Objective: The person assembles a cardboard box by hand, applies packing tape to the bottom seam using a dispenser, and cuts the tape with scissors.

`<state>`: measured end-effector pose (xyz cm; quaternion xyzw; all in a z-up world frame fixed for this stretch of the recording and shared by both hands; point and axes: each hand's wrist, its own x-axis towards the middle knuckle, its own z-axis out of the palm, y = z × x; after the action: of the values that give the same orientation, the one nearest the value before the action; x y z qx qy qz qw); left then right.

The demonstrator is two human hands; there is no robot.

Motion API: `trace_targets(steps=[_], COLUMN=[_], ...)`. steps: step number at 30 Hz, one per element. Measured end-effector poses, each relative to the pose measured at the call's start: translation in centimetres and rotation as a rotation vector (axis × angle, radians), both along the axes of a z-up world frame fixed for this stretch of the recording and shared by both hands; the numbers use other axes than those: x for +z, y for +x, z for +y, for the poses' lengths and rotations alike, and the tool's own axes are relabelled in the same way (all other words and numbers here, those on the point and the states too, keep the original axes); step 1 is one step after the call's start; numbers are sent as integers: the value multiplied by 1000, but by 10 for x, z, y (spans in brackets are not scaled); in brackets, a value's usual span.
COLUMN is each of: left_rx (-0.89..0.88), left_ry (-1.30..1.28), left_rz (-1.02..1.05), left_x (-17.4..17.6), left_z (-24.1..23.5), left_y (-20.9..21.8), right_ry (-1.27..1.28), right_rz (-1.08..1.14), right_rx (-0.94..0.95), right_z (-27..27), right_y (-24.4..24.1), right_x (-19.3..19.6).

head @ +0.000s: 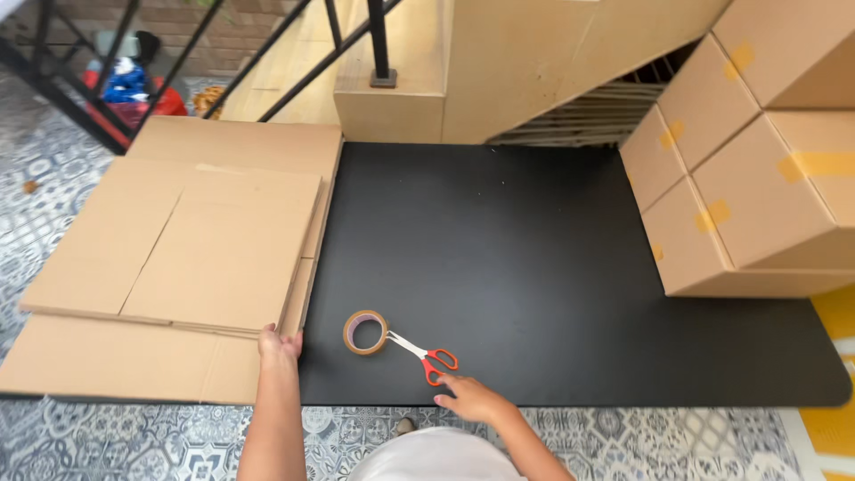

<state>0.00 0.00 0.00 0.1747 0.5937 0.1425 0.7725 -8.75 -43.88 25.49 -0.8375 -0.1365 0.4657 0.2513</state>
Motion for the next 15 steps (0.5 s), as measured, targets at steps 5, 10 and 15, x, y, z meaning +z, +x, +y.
trace_targets(steps=[5,10,15], left_rx=[231,563,547], left_ry=[-170,-368,-457], left_rz=[36,59,-15], left_x=[9,64,58], left_z=[-6,-22,-12], left_y=[36,33,28], right_ry=[-112,-227,-256], right_rz=[-27,64,120], right_rx=[-112,-308,-280], right_z=[-26,-35,-28], right_y=[-2,-12,-16], right_x=[-61,-41,-21])
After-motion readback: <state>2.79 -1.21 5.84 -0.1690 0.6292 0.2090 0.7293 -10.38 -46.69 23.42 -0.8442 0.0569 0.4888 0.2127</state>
